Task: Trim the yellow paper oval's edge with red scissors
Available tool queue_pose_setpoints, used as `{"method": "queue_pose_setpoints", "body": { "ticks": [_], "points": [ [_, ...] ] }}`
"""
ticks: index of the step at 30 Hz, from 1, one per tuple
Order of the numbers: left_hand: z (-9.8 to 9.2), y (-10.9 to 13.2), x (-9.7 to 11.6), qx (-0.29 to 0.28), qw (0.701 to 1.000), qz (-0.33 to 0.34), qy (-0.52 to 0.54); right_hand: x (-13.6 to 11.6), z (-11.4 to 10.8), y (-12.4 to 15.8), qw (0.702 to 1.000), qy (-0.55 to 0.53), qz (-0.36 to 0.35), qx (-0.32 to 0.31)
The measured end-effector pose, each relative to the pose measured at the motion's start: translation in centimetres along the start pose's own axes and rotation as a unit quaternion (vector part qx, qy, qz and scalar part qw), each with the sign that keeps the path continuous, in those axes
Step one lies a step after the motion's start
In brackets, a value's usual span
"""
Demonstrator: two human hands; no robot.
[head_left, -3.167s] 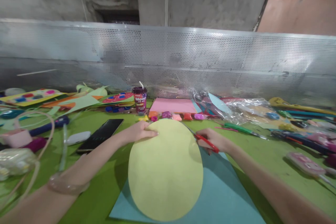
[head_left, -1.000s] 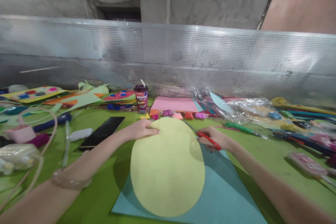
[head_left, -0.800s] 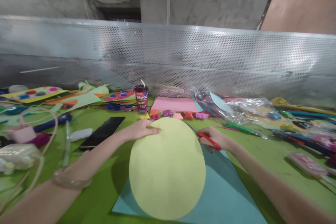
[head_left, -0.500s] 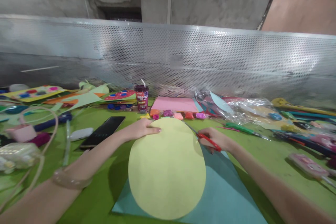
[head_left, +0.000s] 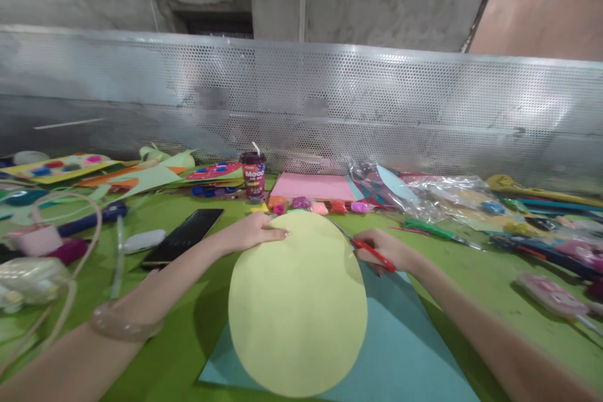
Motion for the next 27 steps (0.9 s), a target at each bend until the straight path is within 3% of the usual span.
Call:
{"method": "queue_pose_setpoints", "body": {
  "ticks": [27],
  "points": [
    [0.05, 0.03, -0.14, -0.009, 1.000, -0.004, 0.015, 0.38, -0.21, 0.00, 1.000, -0.007, 0.016, 0.014]
  ]
}}
Point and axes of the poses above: each hand's wrist, its own y-axis away from the middle knuckle, its own z-axis out of the palm, x = y × z, the point moved 8 cm from there along -y, towards the middle knuckle, and after that the axes turned 9 degrees about y, right-handed, at the moved point
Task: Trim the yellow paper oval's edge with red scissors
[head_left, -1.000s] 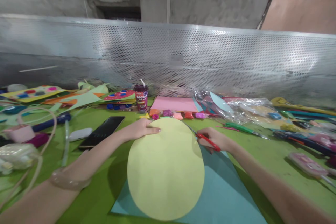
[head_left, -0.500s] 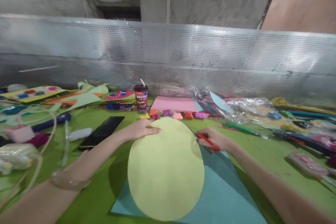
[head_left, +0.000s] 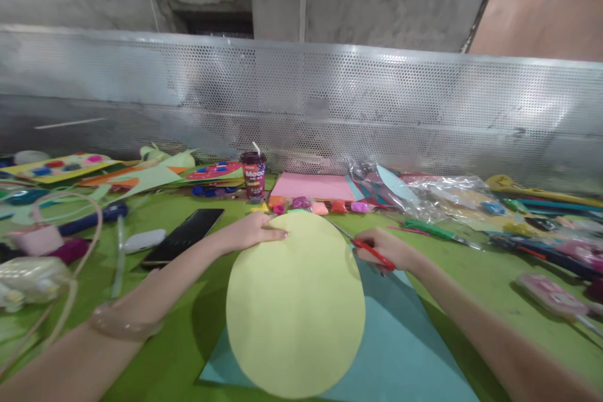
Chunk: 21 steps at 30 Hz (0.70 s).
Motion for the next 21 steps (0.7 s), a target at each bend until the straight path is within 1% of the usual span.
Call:
{"method": "queue_pose_setpoints", "body": {
  "ticks": [7, 15, 21],
  "points": [
    [-0.03, -0.05, -0.08, -0.003, 1.000, -0.002, -0.006, 0.45, -0.13, -0.21, 1.000, 0.007, 0.010, 0.012],
    [-0.21, -0.06, -0.25, 0.009, 1.000, -0.009, -0.023, 0.29, 0.54, -0.22, 1.000, 0.003, -0.010, -0.024],
    [-0.23, -0.08, -0.46, 0.009, 0.999, -0.015, -0.033, 0.30, 0.61, -0.18, 1.000, 0.005, -0.013, -0.019]
  ]
}}
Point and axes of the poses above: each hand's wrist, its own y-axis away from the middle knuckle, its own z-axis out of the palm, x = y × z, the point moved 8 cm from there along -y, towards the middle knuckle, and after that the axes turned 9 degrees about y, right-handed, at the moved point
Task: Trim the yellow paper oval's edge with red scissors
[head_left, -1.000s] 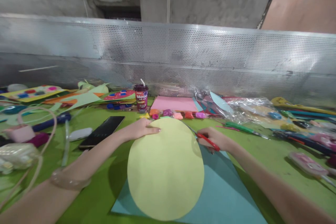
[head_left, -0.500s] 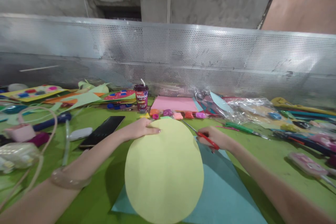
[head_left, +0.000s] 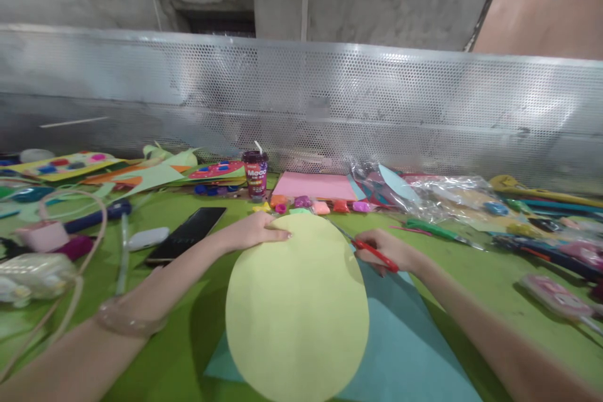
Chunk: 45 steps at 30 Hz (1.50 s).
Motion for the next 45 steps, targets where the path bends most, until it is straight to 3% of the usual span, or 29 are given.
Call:
{"method": "queue_pose_setpoints", "body": {
  "ticks": [45],
  "points": [
    [-0.2, -0.2, -0.5, 0.002, 0.999, 0.002, -0.044, -0.8, -0.4, 0.2, 1.000, 0.004, 0.018, 0.019]
  ]
}}
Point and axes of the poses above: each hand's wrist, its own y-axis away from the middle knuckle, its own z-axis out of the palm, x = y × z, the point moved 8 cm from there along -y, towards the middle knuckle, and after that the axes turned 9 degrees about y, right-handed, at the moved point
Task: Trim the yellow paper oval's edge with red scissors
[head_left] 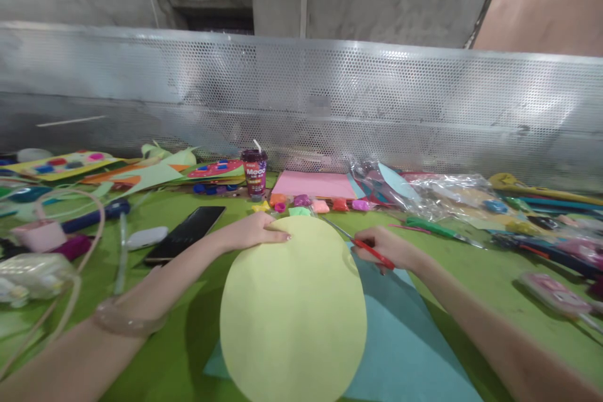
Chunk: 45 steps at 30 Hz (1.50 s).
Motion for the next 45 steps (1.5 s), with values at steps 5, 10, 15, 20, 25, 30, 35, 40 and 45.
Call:
{"method": "queue_pose_setpoints", "body": {
  "ticks": [5, 10, 15, 20, 25, 30, 35, 40, 45],
  "points": [
    [0.8, 0.3, 0.6, -0.016, 1.000, 0.004, 0.006, -0.1, 0.0, 0.0, 0.999, -0.043, 0.017, 0.028],
    [3.3, 1.1, 1.9, -0.079, 0.997, 0.016, 0.015, -2.0, 0.4, 0.0, 0.988, -0.150, -0.022, 0.038],
    [4.4, 1.3, 2.1, -0.091, 0.995, 0.006, 0.042, -3.4, 0.7, 0.3, 0.981, -0.187, -0.027, 0.037],
    [3.9, 0.7, 2.3, -0.040, 0.994, 0.035, 0.091, -3.6, 0.9, 0.4, 0.980, -0.192, 0.008, 0.048],
    [1.3, -0.1, 1.2, 0.068, 0.980, 0.016, 0.189, -1.6, -2.3, 0.2, 0.951, -0.232, 0.004, 0.205],
    [-0.8, 0.0, 1.6, 0.132, 0.980, 0.055, 0.139, 0.1, -4.1, 0.5, 0.923, -0.252, 0.031, 0.289],
    [-2.9, 0.7, 1.7, 0.240, 0.959, 0.085, 0.121, 0.3, -3.8, 0.6, 0.938, -0.232, 0.053, 0.253],
    [-3.1, 0.4, 1.1, 0.240, 0.949, 0.090, 0.181, 2.6, -2.9, 1.3, 0.944, -0.219, 0.061, 0.241],
    [-3.0, 0.6, 1.3, 0.260, 0.945, 0.073, 0.186, 3.0, -2.2, 1.7, 0.949, -0.193, 0.087, 0.236]
  ]
}}
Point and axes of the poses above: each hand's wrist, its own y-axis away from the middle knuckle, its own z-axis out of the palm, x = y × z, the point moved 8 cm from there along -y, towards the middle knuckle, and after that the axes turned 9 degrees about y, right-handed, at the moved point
